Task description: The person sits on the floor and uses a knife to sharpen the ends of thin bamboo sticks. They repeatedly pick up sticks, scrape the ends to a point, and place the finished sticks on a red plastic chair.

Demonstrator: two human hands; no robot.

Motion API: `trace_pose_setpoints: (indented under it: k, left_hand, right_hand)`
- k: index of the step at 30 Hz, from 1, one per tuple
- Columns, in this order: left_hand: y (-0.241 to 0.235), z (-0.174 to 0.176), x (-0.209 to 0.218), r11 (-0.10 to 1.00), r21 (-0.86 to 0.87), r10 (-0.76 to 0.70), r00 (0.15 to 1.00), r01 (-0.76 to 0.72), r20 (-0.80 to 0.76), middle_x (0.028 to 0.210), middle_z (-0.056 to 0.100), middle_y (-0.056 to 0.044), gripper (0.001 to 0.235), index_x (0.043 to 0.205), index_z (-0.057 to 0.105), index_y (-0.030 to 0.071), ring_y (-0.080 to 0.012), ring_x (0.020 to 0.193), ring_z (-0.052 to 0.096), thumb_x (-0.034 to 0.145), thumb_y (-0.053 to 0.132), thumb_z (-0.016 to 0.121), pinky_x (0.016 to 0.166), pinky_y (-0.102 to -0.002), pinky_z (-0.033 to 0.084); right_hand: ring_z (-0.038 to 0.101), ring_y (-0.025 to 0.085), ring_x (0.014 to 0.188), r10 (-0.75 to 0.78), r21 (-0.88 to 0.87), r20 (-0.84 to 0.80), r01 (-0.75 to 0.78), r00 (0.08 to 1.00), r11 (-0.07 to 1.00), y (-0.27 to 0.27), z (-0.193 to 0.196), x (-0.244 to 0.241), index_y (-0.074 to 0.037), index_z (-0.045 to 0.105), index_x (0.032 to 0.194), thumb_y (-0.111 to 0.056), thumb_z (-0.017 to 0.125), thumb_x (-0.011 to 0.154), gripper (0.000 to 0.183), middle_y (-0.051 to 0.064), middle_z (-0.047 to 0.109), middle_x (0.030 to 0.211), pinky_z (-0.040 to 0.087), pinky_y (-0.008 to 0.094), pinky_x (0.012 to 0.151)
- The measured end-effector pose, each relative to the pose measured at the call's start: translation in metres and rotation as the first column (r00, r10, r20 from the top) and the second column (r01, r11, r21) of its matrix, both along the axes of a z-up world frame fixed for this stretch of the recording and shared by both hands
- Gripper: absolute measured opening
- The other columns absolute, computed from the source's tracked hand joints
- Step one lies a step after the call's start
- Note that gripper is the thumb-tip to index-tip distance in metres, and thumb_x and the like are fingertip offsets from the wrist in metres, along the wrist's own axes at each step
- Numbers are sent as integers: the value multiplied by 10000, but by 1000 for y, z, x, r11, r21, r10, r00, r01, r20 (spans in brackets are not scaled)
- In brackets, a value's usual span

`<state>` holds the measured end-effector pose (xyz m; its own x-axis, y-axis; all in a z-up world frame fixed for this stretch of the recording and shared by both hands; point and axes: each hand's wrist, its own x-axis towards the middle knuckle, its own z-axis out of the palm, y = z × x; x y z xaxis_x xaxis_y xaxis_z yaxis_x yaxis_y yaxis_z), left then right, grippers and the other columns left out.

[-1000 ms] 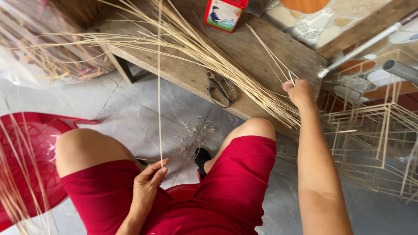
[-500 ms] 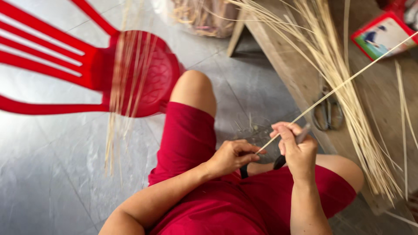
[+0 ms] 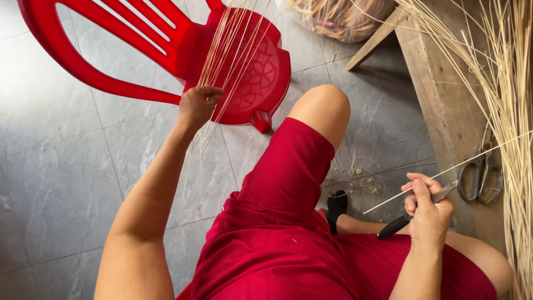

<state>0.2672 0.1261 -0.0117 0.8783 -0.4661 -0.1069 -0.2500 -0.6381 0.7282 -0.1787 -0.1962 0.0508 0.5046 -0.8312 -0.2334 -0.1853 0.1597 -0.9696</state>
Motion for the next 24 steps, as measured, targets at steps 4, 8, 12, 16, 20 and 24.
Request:
trace_pose_setpoints:
  k: [4,8,12,16,20,24]
  left_hand:
    - [-3,-45,-2,975,224,-2,999,-9,51,1023,759,-101,228,1085,779,142,-274,892,742,918,296,760,803,-394,575]
    - [-24,-67,-11,933,354,36,993,-73,108,1080,696,-135,391,1083,671,83,-327,960,695,838,346,825,808,-457,540]
    - [-35,-79,-10,927,350,128,991,-134,39,1075,686,-131,335,1054,644,70,-321,977,690,907,335,787,836,-457,536]
    - [-39,-83,-3,950,309,3,992,-41,123,1036,715,-125,239,949,724,78,-308,954,700,875,294,794,814,-449,554]
    - [-49,-77,17,985,170,21,970,21,-242,947,764,-105,265,993,750,75,-269,884,753,907,325,764,790,-412,609]
    - [-53,-61,38,976,219,102,921,-19,-376,929,785,-64,271,1116,688,130,-240,877,800,915,310,698,769,-402,661]
  right_hand:
    - [475,57,567,16,-11,-31,-16,999,1000,2,-6,9,40,679,1125,-130,646,1061,184,80,665,898,318,179,485]
    - [473,52,561,-3,-9,-38,2,999,1000,0,-10,9,33,683,1131,-133,643,1054,187,77,665,889,314,175,479]
    - [472,49,560,-6,-23,-70,4,998,1000,1,-14,7,32,686,1129,-133,645,1048,189,78,664,885,314,174,476]
    - [466,45,554,-11,4,-68,11,998,1000,2,-16,10,27,686,1125,-137,650,1039,188,77,662,877,318,174,471]
    - [470,44,556,-11,-2,-83,11,997,1000,5,-15,7,21,689,1129,-144,650,1038,192,75,666,879,315,168,471]
    - [473,46,553,-5,-4,-95,5,995,1000,7,-13,10,25,691,1125,-145,653,1034,197,79,670,876,321,168,471]
